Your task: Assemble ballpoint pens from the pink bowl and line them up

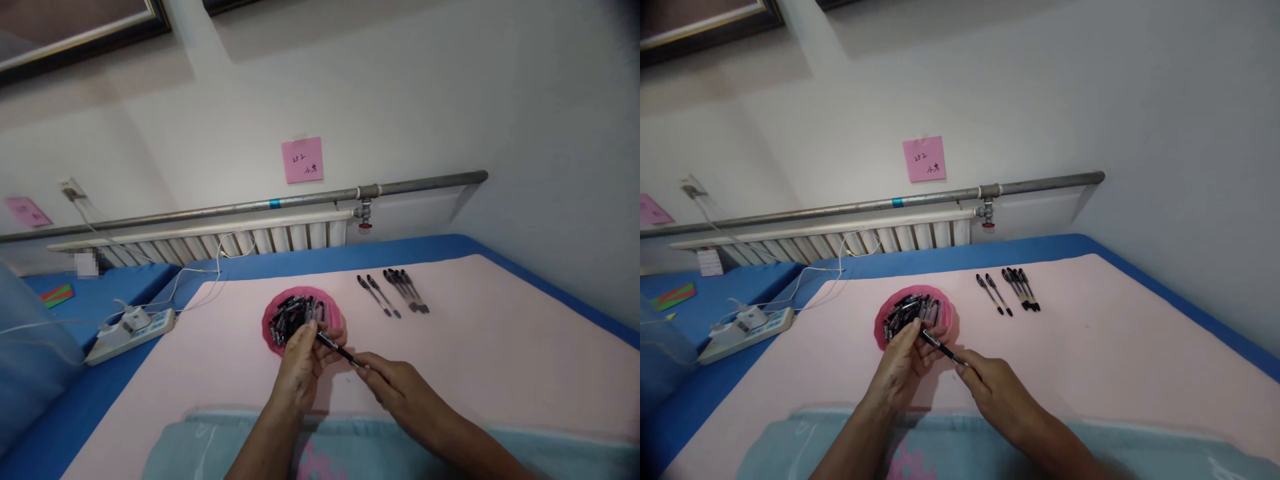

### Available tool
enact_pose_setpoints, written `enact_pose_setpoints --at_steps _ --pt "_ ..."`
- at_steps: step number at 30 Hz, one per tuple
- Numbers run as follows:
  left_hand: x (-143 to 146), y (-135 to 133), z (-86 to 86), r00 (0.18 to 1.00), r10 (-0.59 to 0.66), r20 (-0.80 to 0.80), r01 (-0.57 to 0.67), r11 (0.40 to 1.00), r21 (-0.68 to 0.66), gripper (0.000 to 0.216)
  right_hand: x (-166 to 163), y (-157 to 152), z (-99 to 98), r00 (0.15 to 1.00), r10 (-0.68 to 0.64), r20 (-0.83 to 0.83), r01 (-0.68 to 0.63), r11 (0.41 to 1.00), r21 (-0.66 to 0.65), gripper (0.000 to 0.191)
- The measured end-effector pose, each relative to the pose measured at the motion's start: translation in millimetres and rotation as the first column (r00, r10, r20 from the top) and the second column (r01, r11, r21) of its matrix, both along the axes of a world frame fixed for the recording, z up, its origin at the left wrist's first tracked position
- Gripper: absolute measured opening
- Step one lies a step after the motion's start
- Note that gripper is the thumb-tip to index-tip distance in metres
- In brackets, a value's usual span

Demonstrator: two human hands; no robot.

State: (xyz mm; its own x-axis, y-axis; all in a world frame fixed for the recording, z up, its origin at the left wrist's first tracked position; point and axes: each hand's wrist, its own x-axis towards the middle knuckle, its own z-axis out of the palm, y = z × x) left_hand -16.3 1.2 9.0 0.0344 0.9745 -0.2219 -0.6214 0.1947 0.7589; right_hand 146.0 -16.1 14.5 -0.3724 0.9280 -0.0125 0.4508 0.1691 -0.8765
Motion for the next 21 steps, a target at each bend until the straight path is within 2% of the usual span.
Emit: enact_pose_setpoints --at_steps 3,12,21 --pt "-0.5 -0.1 0.3 0.999 -0.040 -0.003 0.040 0.999 -0.016 0.029 -0.2 0.0 -0.8 1.000 -0.018 0.013 0.018 1.000 0.024 0.031" --pt "1.5 -1.9 -1.1 0.998 -0.042 -0.050 0.042 0.999 -0.007 0.027 1.6 -2.4 0.0 0.989 0.016 0.147 -0.031 0.994 0.104 0.028" --pt "3.0 -2.2 -3.4 0.998 -0.047 -0.051 0.045 0.998 -0.041 0.027 -1.0 -2.0 -7.3 0.982 -0.035 0.188 -0.002 0.981 0.192 0.024"
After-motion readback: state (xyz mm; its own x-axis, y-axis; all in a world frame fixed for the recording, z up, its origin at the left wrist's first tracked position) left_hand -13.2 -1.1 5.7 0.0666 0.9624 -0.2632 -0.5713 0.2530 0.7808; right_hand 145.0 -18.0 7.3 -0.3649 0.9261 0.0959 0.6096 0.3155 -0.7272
